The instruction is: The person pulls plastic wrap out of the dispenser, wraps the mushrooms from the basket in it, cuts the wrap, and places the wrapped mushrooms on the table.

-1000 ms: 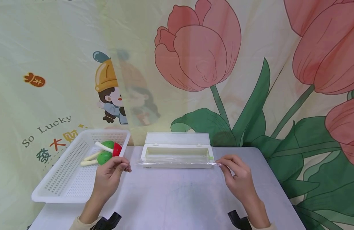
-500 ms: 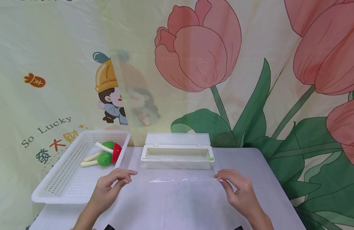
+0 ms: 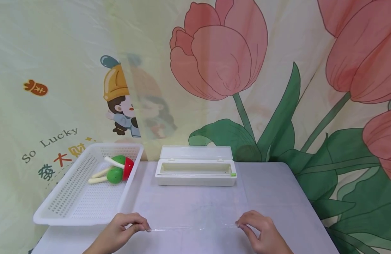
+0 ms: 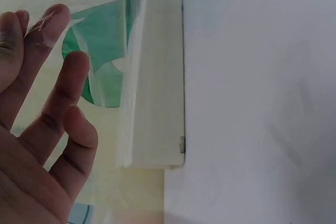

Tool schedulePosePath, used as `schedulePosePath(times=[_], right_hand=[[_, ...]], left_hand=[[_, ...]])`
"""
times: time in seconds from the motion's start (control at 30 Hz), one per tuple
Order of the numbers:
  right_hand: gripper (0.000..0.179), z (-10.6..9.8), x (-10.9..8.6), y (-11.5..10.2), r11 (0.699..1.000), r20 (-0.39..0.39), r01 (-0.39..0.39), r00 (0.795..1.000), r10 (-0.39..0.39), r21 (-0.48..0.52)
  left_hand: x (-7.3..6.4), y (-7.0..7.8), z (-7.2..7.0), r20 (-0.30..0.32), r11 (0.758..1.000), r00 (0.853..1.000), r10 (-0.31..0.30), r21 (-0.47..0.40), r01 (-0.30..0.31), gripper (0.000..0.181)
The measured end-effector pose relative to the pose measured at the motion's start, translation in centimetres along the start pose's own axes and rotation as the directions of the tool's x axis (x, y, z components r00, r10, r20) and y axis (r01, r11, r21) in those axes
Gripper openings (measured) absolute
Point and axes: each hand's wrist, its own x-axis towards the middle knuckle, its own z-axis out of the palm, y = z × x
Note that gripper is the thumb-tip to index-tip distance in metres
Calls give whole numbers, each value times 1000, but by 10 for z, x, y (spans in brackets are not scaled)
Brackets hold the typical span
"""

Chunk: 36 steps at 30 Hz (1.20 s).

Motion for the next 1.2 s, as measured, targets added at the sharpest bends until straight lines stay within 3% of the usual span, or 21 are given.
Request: schedulePosePath(times=[0.17,0.33,0.4,0.43,0.5,0.53,0.6,0.63,0.67,0.77,0.87,0.93,0.97,1.07,1.1,1.2], right_hand=[[42,4,-8,2,995,58,-91,994,89,36],[27,6,-14,6,973,185,-224,959,213,44],[20,8,-17,10,970,235,-238,946,222,40],[18,10,-19,13,973,255,-230,943,214,33],[15,14,-23,19,980,288,-196,940,182,21],[13,17,-25,22,984,300,-179,939,167,14],[10,22,-28,27,983,338,-184,925,171,6],[8,24,-30,28,978,363,-209,911,194,2],[6,25,-31,30,969,390,-246,892,227,-1],[12,29,-33,31,919,470,-394,806,360,-27],[15,31,-35,31,869,514,-492,732,447,-56],[15,32,-35,31,845,519,-530,704,485,-71],[14,32,-35,31,837,514,-542,697,499,-77],[11,35,-33,33,836,481,-542,713,510,-83],[10,37,-32,33,834,469,-546,718,514,-80],[7,46,-27,34,859,417,-507,767,489,-74]], left_hand=[[-7,-2,1,101,1000,995,-7,-20,9,21],[-12,-5,4,210,993,971,-114,32,109,11],[-13,-7,7,255,983,950,-180,67,168,9],[-13,-8,8,278,973,933,-230,84,215,8],[-13,-10,11,314,944,891,-329,111,309,6],[-13,-11,13,328,923,862,-385,129,363,6],[-15,-14,17,339,894,827,-448,183,409,6],[-16,-15,20,342,881,813,-472,213,422,6],[-17,-15,23,340,878,812,-475,247,410,6],[-19,-16,29,330,852,798,-504,339,398,5],[-20,-15,33,335,825,770,-543,382,416,6],[-21,-14,35,334,823,773,-539,402,401,9],[-22,-14,36,329,825,780,-532,411,388,11],[-25,-14,37,303,821,799,-519,436,368,19],[-26,-14,38,300,817,795,-527,438,376,19],[-29,-12,38,301,786,747,-592,421,453,18]])
